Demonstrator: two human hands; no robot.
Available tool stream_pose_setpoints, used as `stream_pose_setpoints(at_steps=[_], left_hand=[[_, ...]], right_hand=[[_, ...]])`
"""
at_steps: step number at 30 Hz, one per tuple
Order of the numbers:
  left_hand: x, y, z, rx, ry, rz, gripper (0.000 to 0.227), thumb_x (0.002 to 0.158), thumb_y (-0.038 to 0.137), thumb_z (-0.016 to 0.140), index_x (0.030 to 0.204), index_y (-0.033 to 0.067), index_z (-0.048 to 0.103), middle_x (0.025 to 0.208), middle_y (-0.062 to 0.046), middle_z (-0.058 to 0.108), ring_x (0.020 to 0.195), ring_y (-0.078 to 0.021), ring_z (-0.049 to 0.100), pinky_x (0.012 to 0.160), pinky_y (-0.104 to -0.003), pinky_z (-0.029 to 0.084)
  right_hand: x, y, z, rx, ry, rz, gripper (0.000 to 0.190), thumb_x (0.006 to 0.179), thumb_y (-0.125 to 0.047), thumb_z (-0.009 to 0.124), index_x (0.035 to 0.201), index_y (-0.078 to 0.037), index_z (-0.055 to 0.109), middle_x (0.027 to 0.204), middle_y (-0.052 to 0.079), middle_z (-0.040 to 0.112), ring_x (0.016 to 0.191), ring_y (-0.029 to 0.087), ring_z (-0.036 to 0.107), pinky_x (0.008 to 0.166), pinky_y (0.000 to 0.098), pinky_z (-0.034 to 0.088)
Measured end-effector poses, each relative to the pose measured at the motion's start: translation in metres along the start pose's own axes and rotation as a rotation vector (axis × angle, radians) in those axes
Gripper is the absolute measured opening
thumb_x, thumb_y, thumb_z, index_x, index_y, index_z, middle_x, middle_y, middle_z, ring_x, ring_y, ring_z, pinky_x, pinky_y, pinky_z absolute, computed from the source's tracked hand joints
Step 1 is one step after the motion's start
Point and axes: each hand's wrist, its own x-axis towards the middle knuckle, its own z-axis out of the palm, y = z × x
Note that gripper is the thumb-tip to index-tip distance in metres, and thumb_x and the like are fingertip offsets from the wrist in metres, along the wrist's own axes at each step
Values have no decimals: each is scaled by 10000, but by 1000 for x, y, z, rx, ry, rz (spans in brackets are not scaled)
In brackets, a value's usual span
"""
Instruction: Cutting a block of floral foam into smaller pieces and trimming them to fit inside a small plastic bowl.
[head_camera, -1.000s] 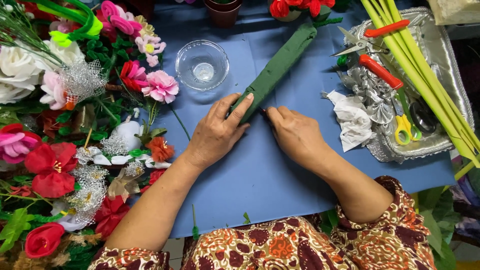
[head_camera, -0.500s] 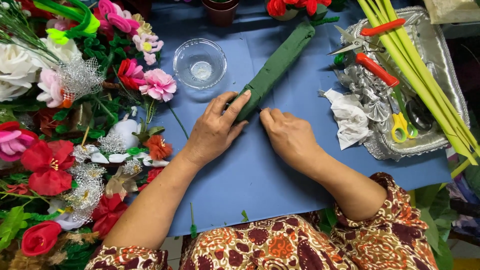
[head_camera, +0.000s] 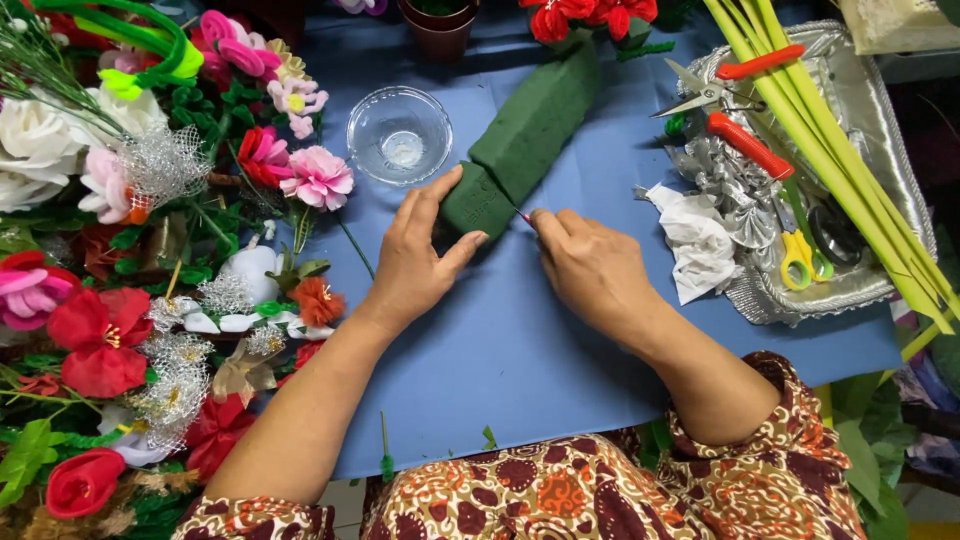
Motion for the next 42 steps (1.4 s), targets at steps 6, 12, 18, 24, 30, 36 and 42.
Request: stream_pose_setpoints(at_steps=[6, 12, 18, 24, 30, 36, 42], left_hand=[[0, -1, 0, -19, -6, -31, 662, 912, 214, 807, 1489, 117, 497, 1155, -153, 615, 1107, -378, 642, 986, -488, 516], [0, 6, -3, -54, 22, -25, 659, 934, 195, 766, 1515, 110, 466, 1191, -159, 612, 1130, -375, 631, 1019, -489, 500], [4, 8, -12, -63, 100, -19, 654, 978, 224, 706, 1551, 138, 403, 1298, -159, 552, 1196, -364, 585, 1047, -467, 482], [0, -3, -3, -17, 74, 13, 664, 945, 159, 698, 1532, 58, 403, 1399, -189, 493, 1339, -422, 500, 1134, -549, 401], [-4, -15, 1, 39, 19, -36, 698, 962, 138, 657, 1572, 62, 327, 1486, -215, 411, 1418, -456, 416, 1177, -580, 344], [0, -15, -4, 59, -5, -86, 713, 959, 168, 669, 1574, 72, 321, 1450, -233, 467, 1371, -474, 460, 1147, -599, 366], [-5, -8, 1, 65, 30, -67, 720, 937, 218, 701, 1558, 79, 366, 1444, -225, 502, 1351, -453, 506, 1135, -549, 406]], right_hand=[[-7, 0, 23, -45, 9, -19, 148, 897, -233, 644, 1031, -276, 599, 731, -58, 549, 624, 181, 679, 502, 305, 538], [-3, 4, 14, 13, -33, 24, 128, 902, -239, 653, 1021, -232, 606, 730, -19, 571, 644, 223, 697, 493, 345, 541], [-7, 30, 11, -48, -165, 101, 123, 919, -329, 652, 922, -217, 601, 765, -1, 609, 653, 246, 717, 521, 386, 560], [-8, 55, 0, -67, -326, 177, 155, 966, -343, 601, 931, -197, 638, 825, 20, 650, 769, 270, 744, 604, 396, 589], [-18, 76, -5, -62, -476, 250, 237, 1005, -344, 530, 978, -143, 653, 894, 73, 715, 791, 329, 767, 673, 459, 611], [-19, 77, -16, -95, -535, 283, 225, 972, -344, 569, 1034, -142, 645, 902, 80, 743, 793, 337, 777, 688, 474, 615], [-14, 80, -38, -63, -672, 317, 250, 924, -247, 593, 1131, -114, 636, 887, 105, 775, 842, 372, 784, 725, 516, 613]])
